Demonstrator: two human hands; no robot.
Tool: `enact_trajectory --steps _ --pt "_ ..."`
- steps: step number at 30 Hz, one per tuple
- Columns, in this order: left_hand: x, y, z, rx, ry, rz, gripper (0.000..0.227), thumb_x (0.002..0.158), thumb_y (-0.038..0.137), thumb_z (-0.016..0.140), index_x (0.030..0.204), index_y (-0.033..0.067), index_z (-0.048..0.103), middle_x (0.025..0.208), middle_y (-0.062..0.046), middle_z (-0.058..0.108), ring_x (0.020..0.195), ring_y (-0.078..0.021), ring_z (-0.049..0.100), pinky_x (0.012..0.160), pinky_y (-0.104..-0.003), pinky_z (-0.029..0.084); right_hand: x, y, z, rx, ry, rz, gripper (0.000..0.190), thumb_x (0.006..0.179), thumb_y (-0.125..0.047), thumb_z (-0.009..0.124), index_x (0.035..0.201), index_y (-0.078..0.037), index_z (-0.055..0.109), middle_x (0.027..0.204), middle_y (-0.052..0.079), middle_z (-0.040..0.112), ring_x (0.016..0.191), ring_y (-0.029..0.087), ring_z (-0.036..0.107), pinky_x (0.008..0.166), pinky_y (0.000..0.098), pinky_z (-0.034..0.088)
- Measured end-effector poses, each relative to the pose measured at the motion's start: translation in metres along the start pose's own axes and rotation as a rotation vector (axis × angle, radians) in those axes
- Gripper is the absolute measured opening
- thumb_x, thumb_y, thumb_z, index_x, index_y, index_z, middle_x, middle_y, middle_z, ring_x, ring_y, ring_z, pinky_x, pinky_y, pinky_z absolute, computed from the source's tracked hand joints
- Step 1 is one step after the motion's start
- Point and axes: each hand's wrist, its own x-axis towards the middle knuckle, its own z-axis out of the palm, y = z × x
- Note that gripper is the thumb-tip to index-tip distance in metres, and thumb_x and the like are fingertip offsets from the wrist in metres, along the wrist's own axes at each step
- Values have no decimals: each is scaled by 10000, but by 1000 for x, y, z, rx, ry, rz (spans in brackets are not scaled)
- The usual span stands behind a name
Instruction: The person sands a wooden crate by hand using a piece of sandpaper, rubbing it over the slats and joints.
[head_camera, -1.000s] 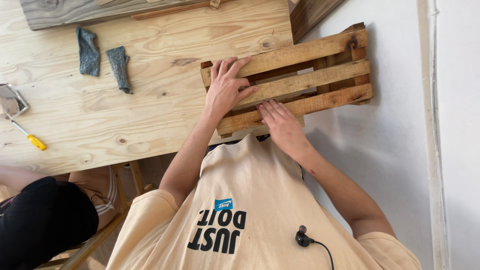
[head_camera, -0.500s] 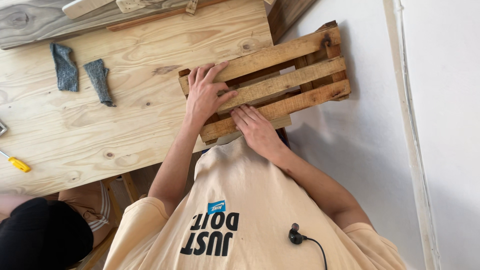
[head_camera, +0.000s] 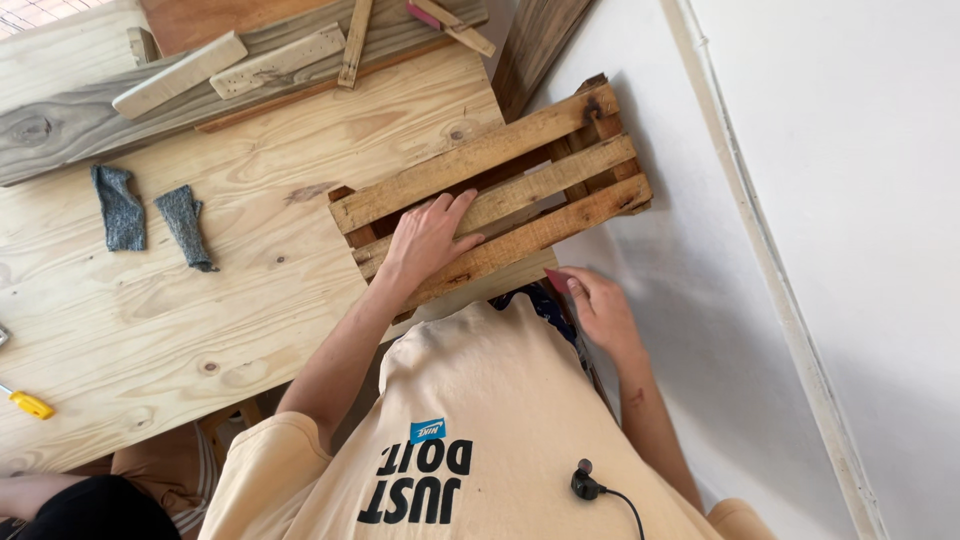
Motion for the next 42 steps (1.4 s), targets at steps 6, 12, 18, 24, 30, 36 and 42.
enact_trajectory --steps 6,12,18,24,30,36,42 --pt "6 -10 -13 -387 6 -189 712 943 547 986 1573 257 825 1451 -104 895 1416 -452 821 1188 -624 652 -10 -23 -1 111 69 20 452 1339 -252 498 1644 -135 812 1489 194 888 1422 430 815 1227 568 639" --pt "-26 -8 -15 -495 90 -507 783 826 630 1050 1537 360 863 1386 -113 909 1430 -412 824 1184 -552 659 -8 -52 -36 186 113 104 487 1353 -253 462 1698 -94 767 1613 256 815 1468 457 780 1111 568 716" --pt "-38 9 -6 -601 316 -715 794 900 543 1049 1626 319 821 1424 -176 900 1421 -438 823 1192 -583 655 17 -105 -54 276 73 149 524 1363 -302 418 1774 -143 701 1713 281 728 1471 474 754 991 551 772" --pt "-27 76 40 -743 718 -605 761 1037 110 917 1736 -29 647 1593 -383 731 1524 -599 692 1289 -691 580 35 -120 -46 100 177 -6 507 1357 -214 435 1816 -124 628 1724 333 685 1541 611 657 1232 750 606" --pt "12 129 81 -963 875 -689 925 1106 -22 775 1898 -126 309 1820 -384 426 1778 -581 404 1488 -669 318 57 -123 -12 80 255 -203 529 1366 -201 421 1871 -200 577 1776 213 681 1597 491 672 1258 656 601" --pt "29 153 123 -1351 960 -719 1132 1046 -160 709 1957 -72 43 1654 -268 540 1596 -400 637 1360 -571 529 130 -49 -36 -17 380 -358 509 1371 -218 466 1845 -140 636 1752 170 746 1549 404 735 1245 528 614" --pt "36 175 124 -1706 925 -822 1241 1046 -99 750 1978 -15 -66 1614 -176 520 1403 -215 621 1273 -482 575 195 -14 -68 120 155 -441 465 1364 -291 503 1752 -265 757 1495 83 891 1340 368 839 1140 523 647"
